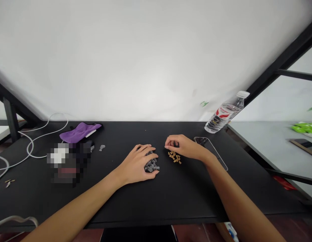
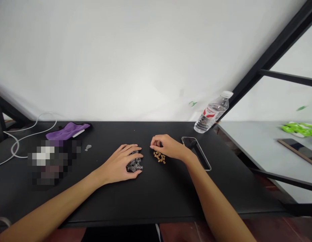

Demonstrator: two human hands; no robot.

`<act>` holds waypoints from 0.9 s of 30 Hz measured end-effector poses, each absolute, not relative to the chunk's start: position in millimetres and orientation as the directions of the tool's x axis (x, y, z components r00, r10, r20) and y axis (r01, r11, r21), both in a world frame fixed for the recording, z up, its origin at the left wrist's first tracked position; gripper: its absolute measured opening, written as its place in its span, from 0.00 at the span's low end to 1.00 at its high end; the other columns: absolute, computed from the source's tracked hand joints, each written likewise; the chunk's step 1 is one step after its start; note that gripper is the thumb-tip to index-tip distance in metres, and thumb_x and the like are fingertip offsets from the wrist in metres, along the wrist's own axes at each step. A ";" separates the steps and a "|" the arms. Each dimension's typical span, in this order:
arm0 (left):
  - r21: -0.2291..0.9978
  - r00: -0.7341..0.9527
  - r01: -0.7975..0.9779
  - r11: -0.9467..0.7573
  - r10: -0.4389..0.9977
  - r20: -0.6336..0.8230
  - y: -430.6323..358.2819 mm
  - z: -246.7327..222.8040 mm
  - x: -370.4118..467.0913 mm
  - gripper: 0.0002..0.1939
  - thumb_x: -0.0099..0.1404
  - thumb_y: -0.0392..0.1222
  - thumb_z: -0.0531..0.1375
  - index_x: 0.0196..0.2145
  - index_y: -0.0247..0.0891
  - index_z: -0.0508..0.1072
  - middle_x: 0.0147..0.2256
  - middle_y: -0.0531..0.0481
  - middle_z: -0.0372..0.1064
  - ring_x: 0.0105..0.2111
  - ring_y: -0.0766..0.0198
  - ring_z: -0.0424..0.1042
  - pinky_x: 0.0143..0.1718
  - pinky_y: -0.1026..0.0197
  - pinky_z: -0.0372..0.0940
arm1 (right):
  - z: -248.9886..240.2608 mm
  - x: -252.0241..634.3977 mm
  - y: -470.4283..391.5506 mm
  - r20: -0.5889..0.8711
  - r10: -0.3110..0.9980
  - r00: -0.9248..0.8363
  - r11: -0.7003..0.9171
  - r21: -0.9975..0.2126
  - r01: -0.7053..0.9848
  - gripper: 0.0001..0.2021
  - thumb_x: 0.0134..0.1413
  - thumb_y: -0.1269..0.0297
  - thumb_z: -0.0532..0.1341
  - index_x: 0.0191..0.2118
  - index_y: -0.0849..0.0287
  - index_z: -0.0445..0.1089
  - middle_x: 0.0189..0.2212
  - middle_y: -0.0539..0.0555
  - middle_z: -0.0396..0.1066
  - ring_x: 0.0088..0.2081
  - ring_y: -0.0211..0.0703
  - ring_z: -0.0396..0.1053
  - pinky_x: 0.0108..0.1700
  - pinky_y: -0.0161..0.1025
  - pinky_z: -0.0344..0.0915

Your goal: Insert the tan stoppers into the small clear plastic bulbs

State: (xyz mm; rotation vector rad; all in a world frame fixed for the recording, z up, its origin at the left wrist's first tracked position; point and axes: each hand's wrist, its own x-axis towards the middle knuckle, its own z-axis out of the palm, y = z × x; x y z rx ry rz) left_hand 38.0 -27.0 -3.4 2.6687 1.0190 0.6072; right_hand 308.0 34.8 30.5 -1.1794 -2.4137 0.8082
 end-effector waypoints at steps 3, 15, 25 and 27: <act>0.365 0.686 0.540 -0.758 0.648 0.330 -26.8 -2.0 37.5 0.19 0.67 0.46 0.65 0.54 0.44 0.75 0.64 0.43 0.65 0.68 0.46 0.58 0.68 0.41 0.54 | 35.1 312.1 29.6 0.013 0.782 -0.623 0.482 -0.646 0.592 0.12 0.65 0.55 0.61 0.36 0.58 0.75 0.31 0.53 0.74 0.31 0.42 0.67 0.36 0.39 0.64; 0.412 0.735 0.451 -0.792 0.591 0.332 -29.8 1.0 35.7 0.08 0.70 0.39 0.64 0.46 0.42 0.72 0.59 0.40 0.65 0.65 0.47 0.60 0.63 0.43 0.60 | 36.2 324.3 22.8 -0.027 0.750 -0.660 0.498 -0.635 0.591 0.09 0.60 0.57 0.65 0.35 0.56 0.77 0.31 0.51 0.68 0.31 0.41 0.63 0.33 0.38 0.61; 0.495 0.659 0.412 -0.765 0.625 0.418 -30.9 2.6 34.6 0.04 0.71 0.39 0.64 0.43 0.42 0.72 0.53 0.43 0.69 0.58 0.51 0.66 0.58 0.49 0.62 | 31.8 313.4 21.5 -0.022 0.740 -0.672 0.517 -0.621 0.589 0.09 0.60 0.57 0.66 0.34 0.58 0.78 0.29 0.51 0.66 0.29 0.39 0.62 0.32 0.37 0.60; 0.509 0.580 0.399 -0.763 0.640 0.505 -30.0 3.1 35.0 0.05 0.72 0.40 0.63 0.44 0.42 0.72 0.48 0.44 0.72 0.52 0.54 0.70 0.55 0.50 0.63 | 32.4 312.2 21.0 -0.004 0.735 -0.679 0.529 -0.624 0.576 0.08 0.60 0.59 0.66 0.34 0.58 0.79 0.29 0.51 0.66 0.29 0.39 0.62 0.32 0.37 0.60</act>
